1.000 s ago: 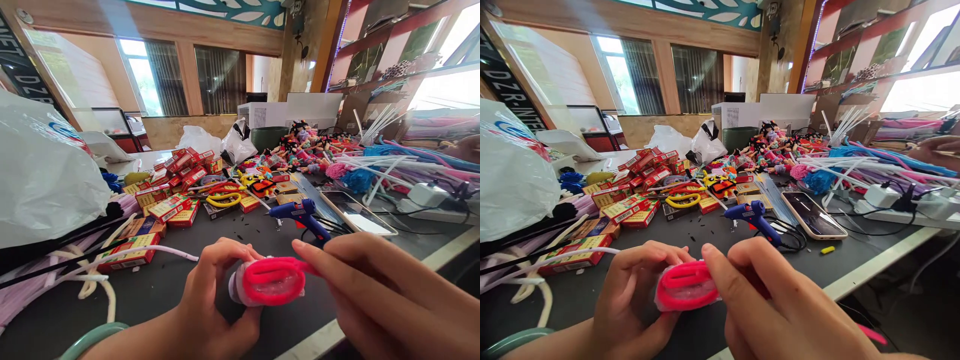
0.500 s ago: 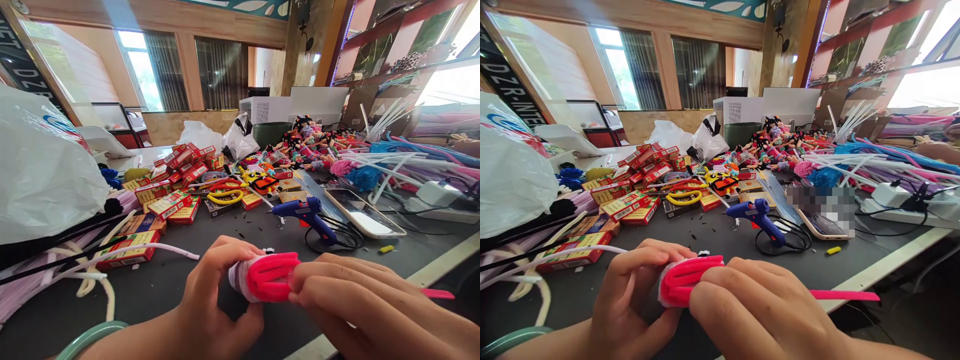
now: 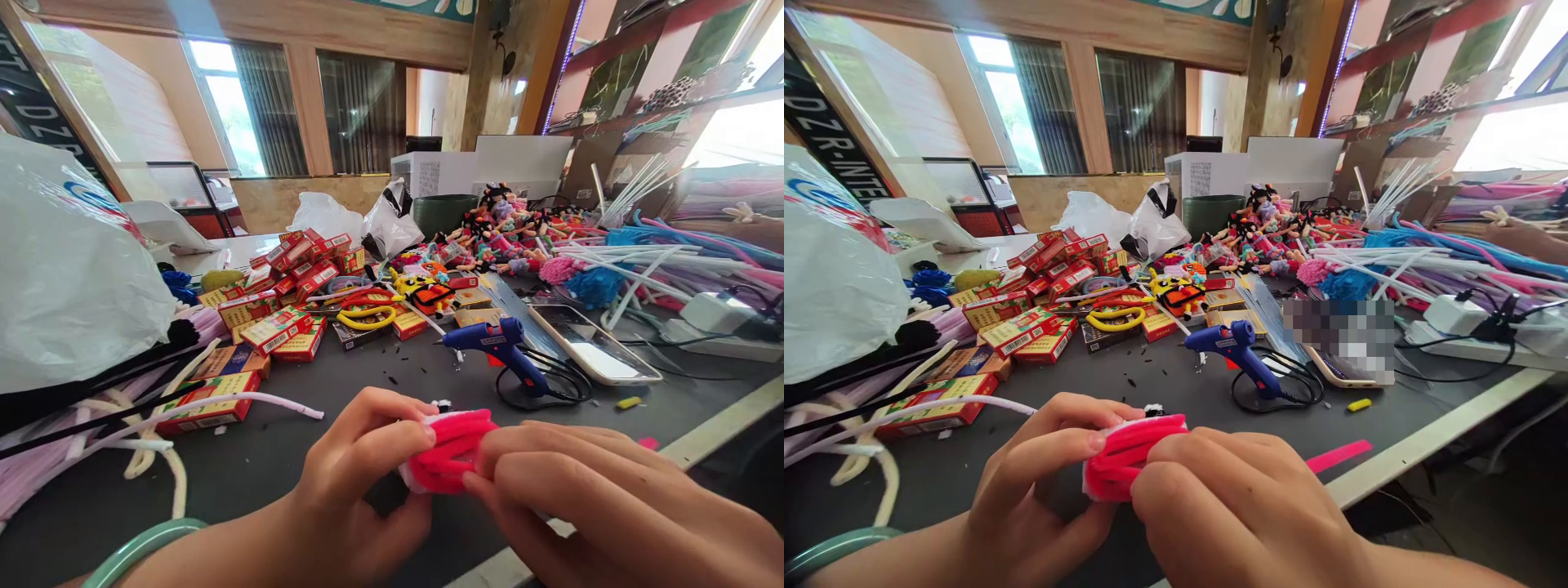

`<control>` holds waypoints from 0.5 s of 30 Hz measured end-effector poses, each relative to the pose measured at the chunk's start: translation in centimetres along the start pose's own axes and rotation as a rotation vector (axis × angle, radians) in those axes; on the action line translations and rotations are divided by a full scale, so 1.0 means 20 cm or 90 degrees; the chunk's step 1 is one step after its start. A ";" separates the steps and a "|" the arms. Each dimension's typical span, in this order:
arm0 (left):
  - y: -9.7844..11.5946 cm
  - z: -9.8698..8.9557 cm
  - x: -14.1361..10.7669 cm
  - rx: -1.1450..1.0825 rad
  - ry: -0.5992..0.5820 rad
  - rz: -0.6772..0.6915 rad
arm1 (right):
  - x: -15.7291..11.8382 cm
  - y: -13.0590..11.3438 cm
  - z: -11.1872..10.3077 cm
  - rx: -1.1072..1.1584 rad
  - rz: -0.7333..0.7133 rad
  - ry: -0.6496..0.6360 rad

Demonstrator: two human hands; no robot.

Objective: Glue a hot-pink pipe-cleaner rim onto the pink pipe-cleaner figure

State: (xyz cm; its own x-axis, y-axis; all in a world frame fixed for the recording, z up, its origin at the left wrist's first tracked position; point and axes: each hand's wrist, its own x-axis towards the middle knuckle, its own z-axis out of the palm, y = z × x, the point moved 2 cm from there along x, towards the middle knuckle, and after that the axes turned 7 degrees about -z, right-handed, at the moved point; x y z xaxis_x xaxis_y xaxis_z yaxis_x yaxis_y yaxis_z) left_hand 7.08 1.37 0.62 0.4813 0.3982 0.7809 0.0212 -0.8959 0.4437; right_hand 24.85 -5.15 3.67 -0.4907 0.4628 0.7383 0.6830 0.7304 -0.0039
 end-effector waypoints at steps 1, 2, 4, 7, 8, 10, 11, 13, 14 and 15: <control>0.00 0.00 0.00 0.005 -0.001 0.001 | 0.00 0.00 0.00 -0.005 0.009 -0.001; 0.00 0.00 0.00 0.008 -0.002 0.001 | 0.00 0.00 0.00 -0.011 0.018 -0.006; 0.01 0.00 0.00 0.014 0.000 0.004 | 0.00 -0.01 0.00 -0.012 0.023 -0.007; 0.01 0.00 0.00 0.038 -0.013 0.015 | 0.01 -0.01 -0.01 -0.014 0.026 -0.014; 0.01 0.00 0.00 0.050 -0.023 0.022 | 0.01 -0.01 -0.01 -0.017 0.025 -0.016; 0.00 -0.01 -0.01 0.087 -0.047 0.045 | 0.01 -0.01 -0.02 -0.023 0.026 -0.017; 0.00 -0.01 -0.02 0.109 -0.056 0.060 | 0.01 -0.01 -0.02 -0.021 0.015 -0.012; -0.01 -0.01 -0.04 0.155 -0.079 0.080 | 0.00 -0.01 -0.02 -0.021 0.006 -0.017; -0.01 -0.01 -0.04 0.177 -0.093 0.080 | 0.00 -0.01 -0.02 -0.025 0.003 -0.019; -0.01 -0.01 -0.05 0.197 -0.105 0.077 | 0.00 -0.01 -0.02 -0.031 0.002 -0.021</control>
State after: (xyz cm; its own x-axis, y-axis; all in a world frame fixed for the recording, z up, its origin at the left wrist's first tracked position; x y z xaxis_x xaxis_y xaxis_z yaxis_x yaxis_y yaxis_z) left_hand 6.35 1.17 -0.19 0.6312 0.2718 0.7264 0.2073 -0.9616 0.1797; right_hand 24.84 -5.47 3.90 -0.5057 0.4825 0.7152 0.7100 0.7037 0.0272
